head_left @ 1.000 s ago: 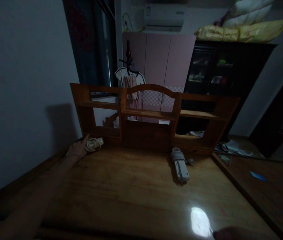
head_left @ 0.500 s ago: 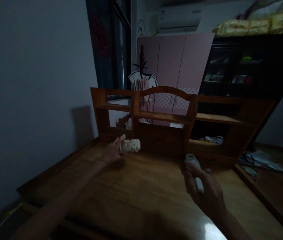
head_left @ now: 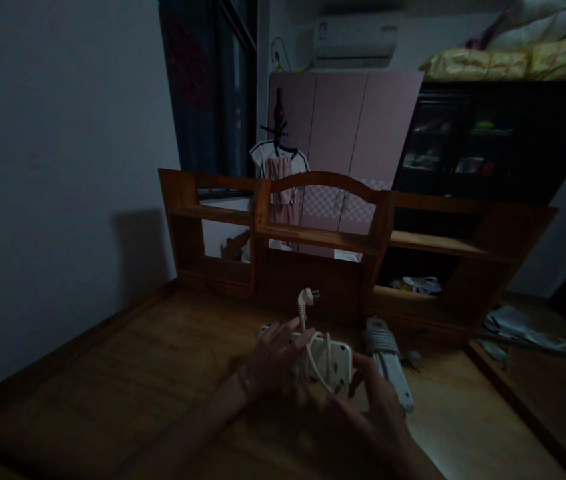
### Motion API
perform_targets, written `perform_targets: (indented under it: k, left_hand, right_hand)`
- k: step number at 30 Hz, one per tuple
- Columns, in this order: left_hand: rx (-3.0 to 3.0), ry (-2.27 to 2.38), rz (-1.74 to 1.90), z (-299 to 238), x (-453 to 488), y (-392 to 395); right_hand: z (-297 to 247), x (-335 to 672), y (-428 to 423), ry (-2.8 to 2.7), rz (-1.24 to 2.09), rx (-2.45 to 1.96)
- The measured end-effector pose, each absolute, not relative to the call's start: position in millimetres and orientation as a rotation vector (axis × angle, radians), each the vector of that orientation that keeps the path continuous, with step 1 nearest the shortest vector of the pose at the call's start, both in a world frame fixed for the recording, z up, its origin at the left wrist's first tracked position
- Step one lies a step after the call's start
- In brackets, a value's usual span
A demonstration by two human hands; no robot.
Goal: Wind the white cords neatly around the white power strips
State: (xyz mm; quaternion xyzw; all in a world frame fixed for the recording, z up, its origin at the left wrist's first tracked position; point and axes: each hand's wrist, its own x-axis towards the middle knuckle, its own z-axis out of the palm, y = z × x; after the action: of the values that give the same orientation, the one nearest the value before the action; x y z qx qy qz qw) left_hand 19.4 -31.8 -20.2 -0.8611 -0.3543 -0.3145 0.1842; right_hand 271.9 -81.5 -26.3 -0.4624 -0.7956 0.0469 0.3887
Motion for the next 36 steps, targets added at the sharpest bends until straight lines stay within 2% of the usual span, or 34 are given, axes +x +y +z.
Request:
perform_targets:
  k: [4,13,18,26,33,36]
  left_hand:
    - [-2.485,-1.184,-0.907,-26,30,-35]
    - [-2.613,-1.395,-0.986,-24,32,-41]
    - [-2.649,-1.487,-1.001,-23,35,-44]
    - [-2.602,-1.269,-1.228,-22,32,-42]
    - [-2.606,-1.036,-1.347,-32,23,-38]
    - [-2.644,-0.915,-1.219,-28,18,-37]
  right_hand:
    - [-27,265,-82,-1.931,0.288,-1.221]
    - [-35,265,-77,-1.899,0.089,-1.161]
    - [-37,264,-81,-1.963,0.107,-1.120]
    - [-35,272,-78,-1.647,0.100,-1.370]
    - [-31,264,-83,-1.499,0.372,-1.182]
    - [-22,265,-87,-1.447,0.512,-1.085]
